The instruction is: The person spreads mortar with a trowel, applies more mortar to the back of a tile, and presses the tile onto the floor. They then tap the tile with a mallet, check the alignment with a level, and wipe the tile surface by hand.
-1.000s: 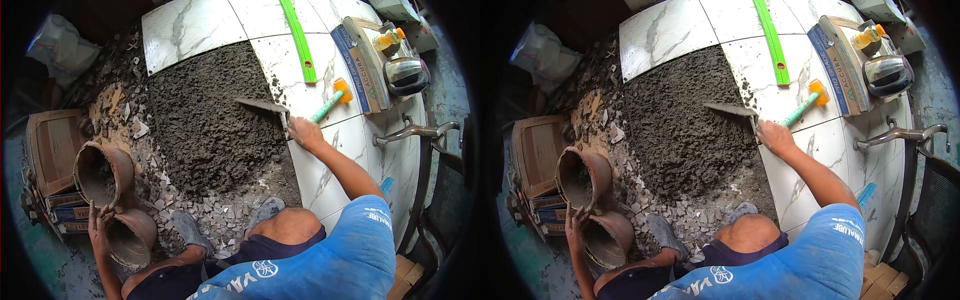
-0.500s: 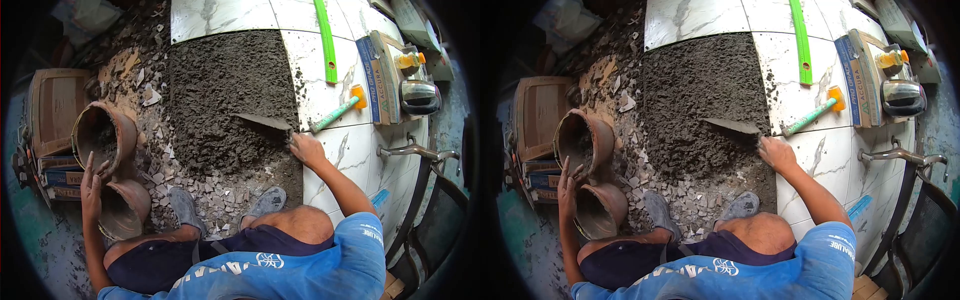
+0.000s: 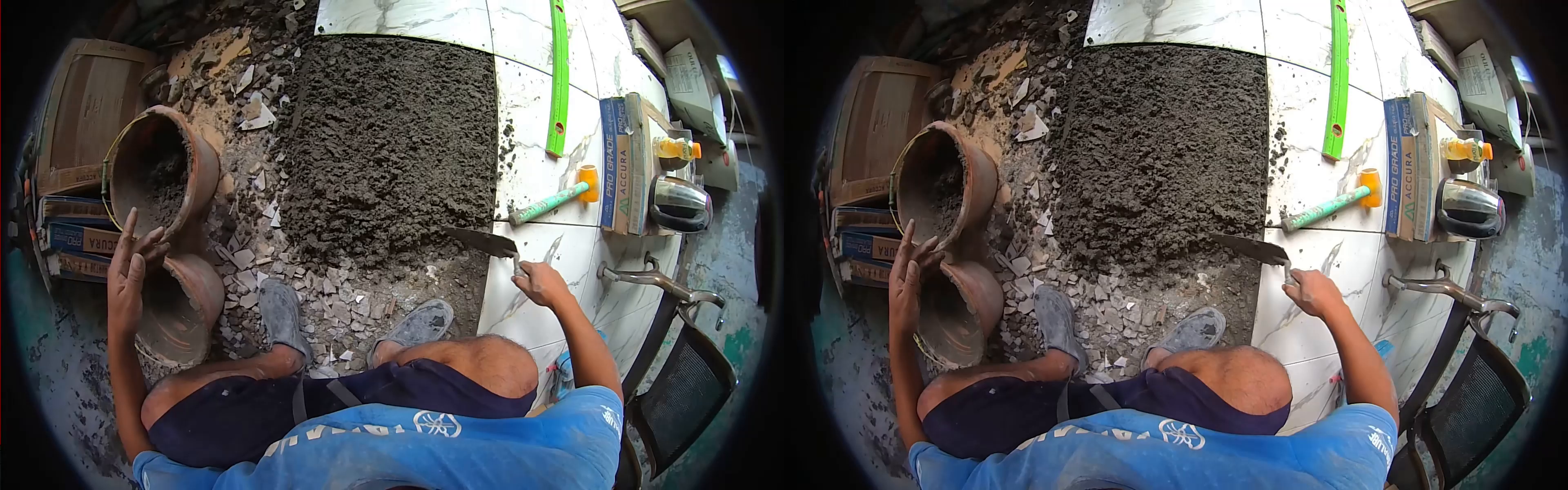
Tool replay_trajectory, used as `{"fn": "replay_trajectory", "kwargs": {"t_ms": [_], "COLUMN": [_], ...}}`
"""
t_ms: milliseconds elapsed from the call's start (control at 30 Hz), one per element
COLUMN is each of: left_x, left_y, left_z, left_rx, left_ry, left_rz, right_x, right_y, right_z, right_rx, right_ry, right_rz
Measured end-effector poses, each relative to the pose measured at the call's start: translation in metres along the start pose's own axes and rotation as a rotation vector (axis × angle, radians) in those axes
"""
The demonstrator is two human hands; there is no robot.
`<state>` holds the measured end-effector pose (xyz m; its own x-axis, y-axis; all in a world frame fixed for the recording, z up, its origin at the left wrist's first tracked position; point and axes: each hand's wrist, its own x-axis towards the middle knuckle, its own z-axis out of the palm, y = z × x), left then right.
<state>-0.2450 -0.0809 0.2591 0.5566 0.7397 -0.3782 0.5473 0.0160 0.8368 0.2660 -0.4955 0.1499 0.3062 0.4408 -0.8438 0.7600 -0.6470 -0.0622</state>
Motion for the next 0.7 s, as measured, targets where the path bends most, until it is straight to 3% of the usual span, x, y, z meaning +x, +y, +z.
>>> {"fn": "replay_trajectory", "kwargs": {"t_ms": [67, 167, 233, 333, 433, 533, 700], "left_x": [0.000, 0.003, 0.006, 0.005, 0.001, -0.001, 0.007], "left_y": [-0.002, 0.004, 0.013, 0.018, 0.010, 0.004, 0.011], "left_z": [-0.001, 0.004, 0.010, 0.012, 0.009, 0.003, 0.004], "left_rx": [-0.036, -0.040, -0.013, -0.014, -0.027, -0.043, -0.082], "left_ry": [0.013, 0.025, 0.016, -0.014, -0.006, -0.017, 0.030], "left_rz": [-0.013, 0.014, 0.017, 0.045, 0.065, 0.051, 0.045], "right_x": [-0.016, -0.006, 0.009, 0.026, 0.042, 0.028, -0.014], "right_y": [-0.003, -0.030, -0.068, -0.111, -0.092, -0.045, -0.088], "right_z": [-0.024, -0.046, -0.058, -0.025, 0.017, 0.018, 0.018], "right_rx": [-0.034, -0.018, -0.059, -0.091, 0.026, -0.049, -0.011], "right_ry": [0.039, 0.275, 0.274, 0.140, 0.092, 0.076, 0.077], "right_rz": [-0.001, -0.179, -0.256, -0.360, -0.209, -0.098, -0.135]}}
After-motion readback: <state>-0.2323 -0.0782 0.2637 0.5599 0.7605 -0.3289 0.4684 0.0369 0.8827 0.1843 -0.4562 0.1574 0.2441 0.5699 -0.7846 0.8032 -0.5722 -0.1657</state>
